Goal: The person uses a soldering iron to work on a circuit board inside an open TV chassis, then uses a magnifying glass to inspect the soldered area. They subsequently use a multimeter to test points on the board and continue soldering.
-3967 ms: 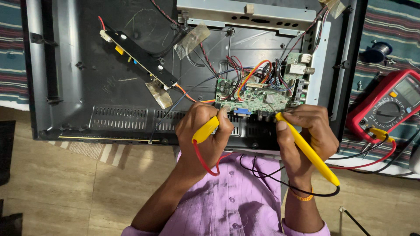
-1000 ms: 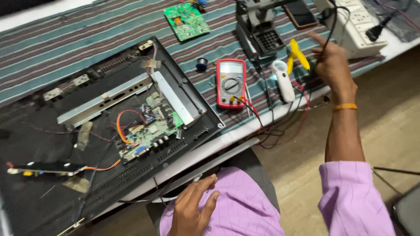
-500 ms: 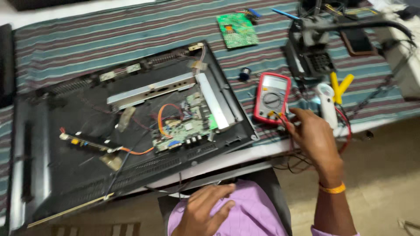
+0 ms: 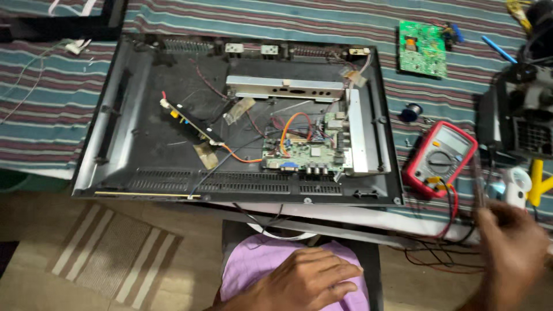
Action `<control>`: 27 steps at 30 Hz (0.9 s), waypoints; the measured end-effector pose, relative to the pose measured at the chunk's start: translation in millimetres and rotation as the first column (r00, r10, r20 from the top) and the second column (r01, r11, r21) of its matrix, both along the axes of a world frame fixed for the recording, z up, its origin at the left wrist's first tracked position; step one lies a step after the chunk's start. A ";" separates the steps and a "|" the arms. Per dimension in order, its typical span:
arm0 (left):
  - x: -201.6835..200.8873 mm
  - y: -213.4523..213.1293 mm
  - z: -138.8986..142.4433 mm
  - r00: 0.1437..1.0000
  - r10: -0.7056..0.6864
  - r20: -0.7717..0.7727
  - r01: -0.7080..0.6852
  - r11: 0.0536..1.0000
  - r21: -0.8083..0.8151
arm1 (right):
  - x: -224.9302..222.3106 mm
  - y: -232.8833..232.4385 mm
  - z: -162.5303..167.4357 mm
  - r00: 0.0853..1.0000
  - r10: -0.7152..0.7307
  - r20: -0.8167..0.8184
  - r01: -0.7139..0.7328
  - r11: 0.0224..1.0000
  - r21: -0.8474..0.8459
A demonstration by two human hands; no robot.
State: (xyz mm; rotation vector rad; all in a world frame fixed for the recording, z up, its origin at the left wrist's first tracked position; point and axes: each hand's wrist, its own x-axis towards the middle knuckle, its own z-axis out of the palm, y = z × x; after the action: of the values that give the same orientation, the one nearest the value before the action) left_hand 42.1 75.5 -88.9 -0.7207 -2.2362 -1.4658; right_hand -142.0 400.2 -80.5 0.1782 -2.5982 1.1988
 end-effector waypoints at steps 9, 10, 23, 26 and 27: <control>-4.4 -26.3 41.2 0.894 0.226 -0.387 -0.345 0.898 -0.272 | 48.3 -26.8 23.7 0.955 0.295 0.039 -0.284 0.866 0.412; -6.6 -22.4 47.5 0.864 0.235 -0.445 -0.396 0.863 -0.313 | 55.9 -42.3 26.8 0.945 0.326 0.032 -0.317 0.883 0.347; -42.5 -50.3 54.3 0.860 0.242 -0.449 -0.426 0.824 -0.373 | 67.8 -167.8 44.4 0.787 0.596 0.157 -0.314 0.606 -0.731; -46.0 -67.5 54.8 0.887 0.275 -0.372 -0.412 0.836 -0.364 | 57.3 -162.2 46.2 0.909 0.413 -0.054 -0.355 0.699 -0.621; -44.3 -78.7 56.2 0.878 0.310 -0.365 -0.444 0.813 -0.377 | 49.4 -153.3 47.4 0.946 0.284 -0.155 -0.321 0.764 -0.560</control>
State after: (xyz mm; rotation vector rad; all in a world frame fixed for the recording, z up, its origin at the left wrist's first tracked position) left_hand -2.1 -3.1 -32.7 -0.5222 -2.3267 -0.6054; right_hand -92.6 246.9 -33.1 0.5106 -2.0687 2.0054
